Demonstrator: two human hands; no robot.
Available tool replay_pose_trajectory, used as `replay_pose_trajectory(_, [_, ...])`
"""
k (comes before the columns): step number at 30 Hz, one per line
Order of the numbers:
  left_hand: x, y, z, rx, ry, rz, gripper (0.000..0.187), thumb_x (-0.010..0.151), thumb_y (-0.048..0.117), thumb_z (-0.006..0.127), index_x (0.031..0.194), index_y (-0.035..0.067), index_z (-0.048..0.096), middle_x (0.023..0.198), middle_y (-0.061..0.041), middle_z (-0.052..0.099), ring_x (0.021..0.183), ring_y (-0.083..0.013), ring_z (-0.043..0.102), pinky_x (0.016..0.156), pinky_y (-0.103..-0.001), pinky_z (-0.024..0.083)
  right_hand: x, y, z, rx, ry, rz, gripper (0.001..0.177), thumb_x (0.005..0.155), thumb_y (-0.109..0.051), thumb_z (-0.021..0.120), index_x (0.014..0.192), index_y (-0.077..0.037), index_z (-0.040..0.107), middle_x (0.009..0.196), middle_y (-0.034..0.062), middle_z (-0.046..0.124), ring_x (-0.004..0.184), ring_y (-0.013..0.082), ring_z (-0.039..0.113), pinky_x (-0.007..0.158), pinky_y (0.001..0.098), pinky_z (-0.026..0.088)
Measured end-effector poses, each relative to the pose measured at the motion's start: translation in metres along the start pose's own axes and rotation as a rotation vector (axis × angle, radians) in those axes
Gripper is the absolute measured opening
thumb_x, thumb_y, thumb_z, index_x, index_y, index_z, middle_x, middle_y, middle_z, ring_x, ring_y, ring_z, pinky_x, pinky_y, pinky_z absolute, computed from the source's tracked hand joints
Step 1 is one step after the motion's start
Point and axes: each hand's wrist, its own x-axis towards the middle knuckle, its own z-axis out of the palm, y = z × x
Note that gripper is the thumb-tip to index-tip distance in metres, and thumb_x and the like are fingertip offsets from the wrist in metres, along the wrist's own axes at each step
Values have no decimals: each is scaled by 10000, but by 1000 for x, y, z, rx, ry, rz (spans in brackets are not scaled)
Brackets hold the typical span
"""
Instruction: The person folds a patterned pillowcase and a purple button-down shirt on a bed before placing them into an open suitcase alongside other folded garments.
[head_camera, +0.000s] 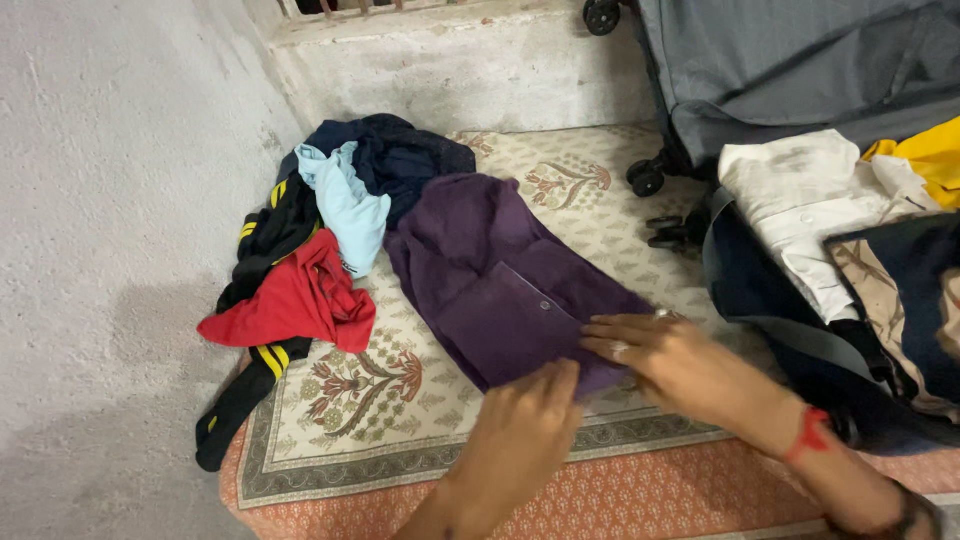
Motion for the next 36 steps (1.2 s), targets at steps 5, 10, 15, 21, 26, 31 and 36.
replay_pose_trajectory(5, [0, 31, -27, -297, -162, 0, 361, 957, 193, 650, 1146, -114, 673, 1019, -269, 734, 815, -417, 733, 744, -484, 589, -41, -2, -40, 279, -168, 10, 602, 662, -26, 652, 1255, -106, 723, 1312, 81, 749, 1273, 253, 654, 1041, 362, 509])
replay_pose_trajectory(10, [7, 10, -35, -397, -132, -174, 473, 942, 457, 701, 1100, 13, 743, 958, -212, 757, 866, -390, 751, 758, -459, 598, -41, 12, -35, 393, -532, 248, 699, 866, -475, 803, 1427, -114, 595, 1308, 107, 707, 1202, 261, 666, 979, 377, 508])
replay_pose_trajectory(15, [35, -82, -39, -129, 272, -524, 444, 931, 407, 702, 1140, 16, 726, 1083, -216, 751, 969, -369, 737, 838, -442, 571, 26, 16, -39, 300, -345, 276, 598, 895, -510, 653, 1293, -64, 647, 1198, 154, 731, 1081, 302, 715, 936, 391, 536])
replay_pose_trajectory(21, [61, -191, -40, 131, 400, -607, 471, 864, 386, 759, 1119, -7, 717, 1070, -250, 731, 988, -414, 701, 824, -479, 558, 124, 76, 12, 236, -4, 506, 466, 885, -376, 696, 1165, -4, 696, 1050, 203, 756, 981, 362, 739, 884, 417, 566])
replay_pose_trajectory(26, [73, -228, -21, 129, 176, -752, 624, 808, 524, 854, 1125, 7, 706, 1015, -241, 727, 982, -400, 700, 838, -490, 543, 165, 137, 87, 141, 126, 620, 531, 867, -385, 787, 1179, 32, 681, 999, 300, 715, 986, 436, 694, 880, 467, 546])
replay_pose_trajectory(31, [79, -259, -4, 23, 199, -759, 421, 816, 323, 800, 1131, 56, 715, 1054, -200, 737, 1003, -397, 696, 837, -483, 539, 190, 169, 135, 286, 35, 617, 367, 821, -268, 801, 1016, 40, 753, 938, 247, 759, 910, 364, 752, 852, 425, 575])
replay_pose_trajectory(36, [62, -248, -6, 140, 462, -663, 165, 933, 168, 673, 1023, 32, 699, 1051, -190, 730, 985, -425, 682, 840, -504, 527, 210, 153, 140, 469, 285, 489, 307, 790, -106, 743, 1077, 4, 737, 950, 195, 771, 874, 304, 752, 801, 395, 585])
